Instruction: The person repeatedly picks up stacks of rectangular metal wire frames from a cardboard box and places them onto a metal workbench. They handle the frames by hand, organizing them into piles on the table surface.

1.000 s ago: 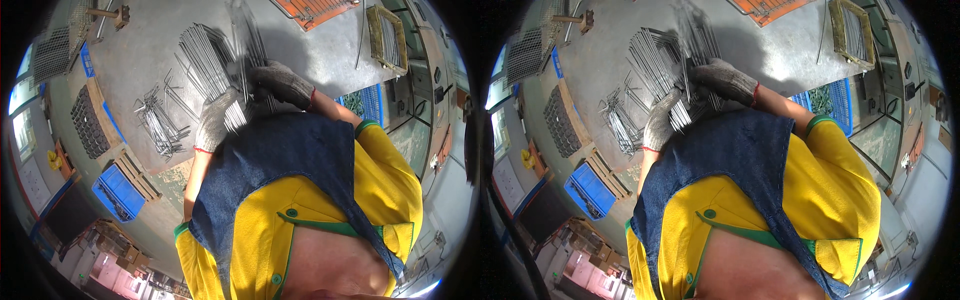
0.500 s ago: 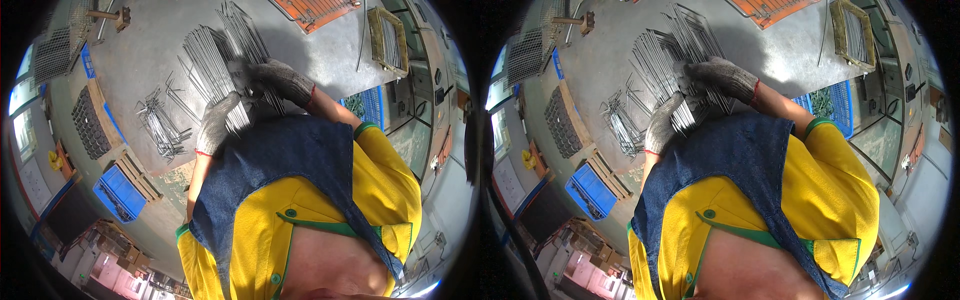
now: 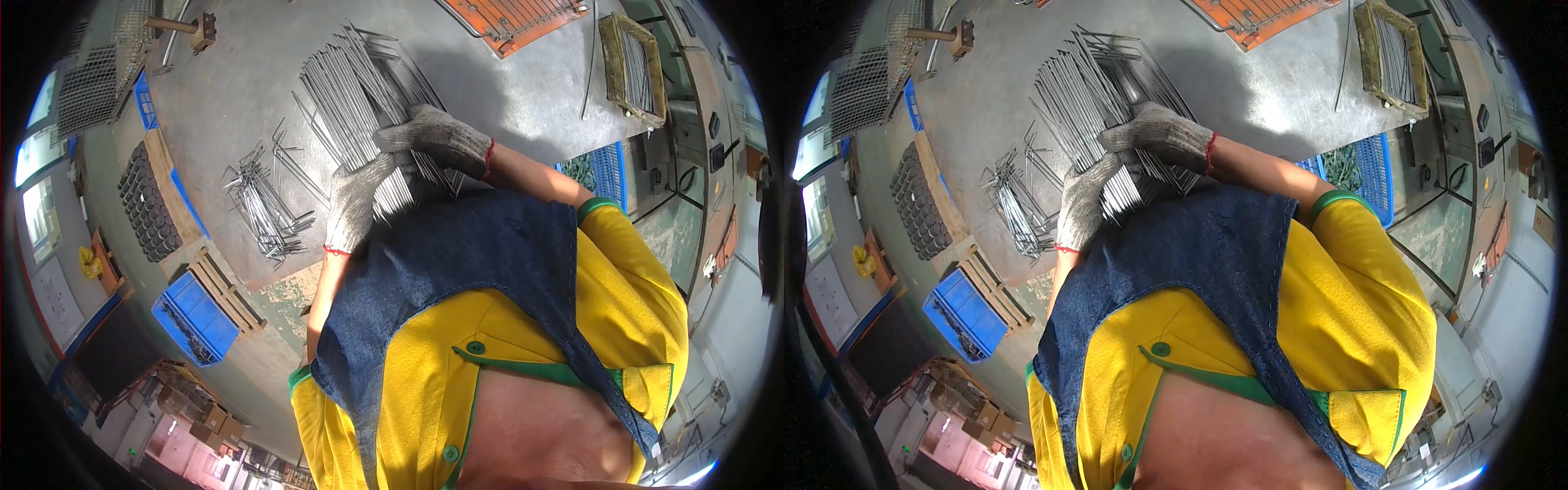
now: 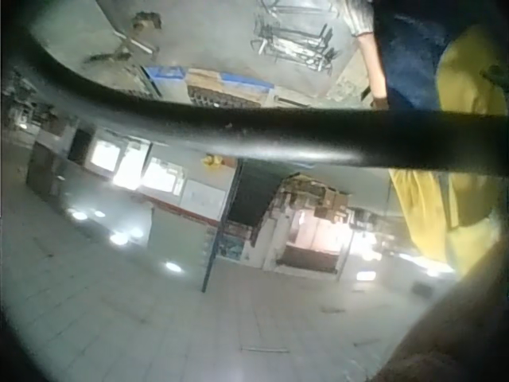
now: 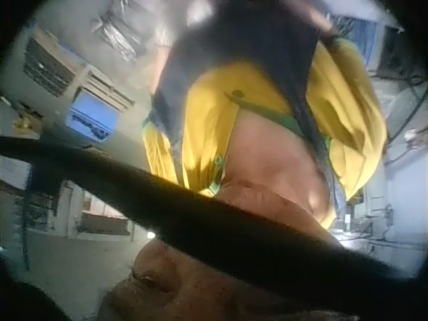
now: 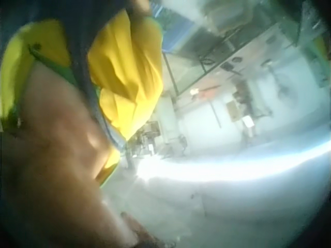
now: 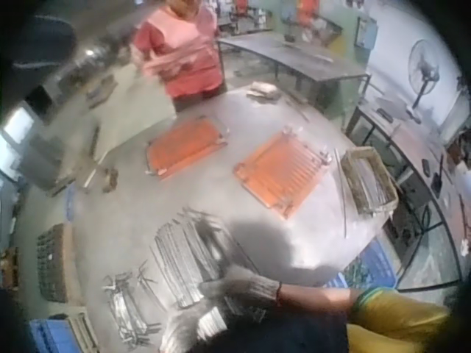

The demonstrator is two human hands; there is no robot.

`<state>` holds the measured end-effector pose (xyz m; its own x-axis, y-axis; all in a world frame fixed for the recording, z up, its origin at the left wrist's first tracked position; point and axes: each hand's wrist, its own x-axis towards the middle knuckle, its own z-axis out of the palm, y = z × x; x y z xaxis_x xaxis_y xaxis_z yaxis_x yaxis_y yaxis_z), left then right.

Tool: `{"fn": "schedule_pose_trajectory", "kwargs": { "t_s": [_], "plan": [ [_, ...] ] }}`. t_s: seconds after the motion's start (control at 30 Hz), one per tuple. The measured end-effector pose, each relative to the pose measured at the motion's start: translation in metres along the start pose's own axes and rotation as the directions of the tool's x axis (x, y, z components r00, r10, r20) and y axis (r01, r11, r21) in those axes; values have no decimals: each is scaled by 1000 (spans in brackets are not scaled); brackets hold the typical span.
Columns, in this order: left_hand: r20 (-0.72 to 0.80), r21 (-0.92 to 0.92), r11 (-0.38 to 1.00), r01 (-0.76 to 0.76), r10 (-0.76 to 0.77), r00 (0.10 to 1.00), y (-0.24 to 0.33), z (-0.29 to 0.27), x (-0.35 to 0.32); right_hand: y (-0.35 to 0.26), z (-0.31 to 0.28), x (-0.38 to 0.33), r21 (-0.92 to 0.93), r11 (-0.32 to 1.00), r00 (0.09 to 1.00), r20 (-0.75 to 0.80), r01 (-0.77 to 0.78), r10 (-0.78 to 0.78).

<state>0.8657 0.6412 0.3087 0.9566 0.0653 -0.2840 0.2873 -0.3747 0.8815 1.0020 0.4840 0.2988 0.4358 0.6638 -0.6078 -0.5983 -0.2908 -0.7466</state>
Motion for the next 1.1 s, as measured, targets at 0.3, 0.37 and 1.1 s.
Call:
{"fn": "schedule_pose_trajectory", "kwargs": {
  "t_s": [0.3, 0.37, 1.1],
  "plan": [
    [-43, -242, 955, 169, -185, 982, -10, 7, 2, 9, -9, 2, -46, 998, 996, -70, 53, -56],
    [-46, -21, 997, 72, -73, 996, -19, 3, 1, 9, -14, 0, -31, 999, 996, -80, 41, -44],
    [56, 390, 879, -273, 273, 960, -23, 0, -3, 4, -8, -1, -31, 999, 998, -31, 44, -45]
  ]
}}
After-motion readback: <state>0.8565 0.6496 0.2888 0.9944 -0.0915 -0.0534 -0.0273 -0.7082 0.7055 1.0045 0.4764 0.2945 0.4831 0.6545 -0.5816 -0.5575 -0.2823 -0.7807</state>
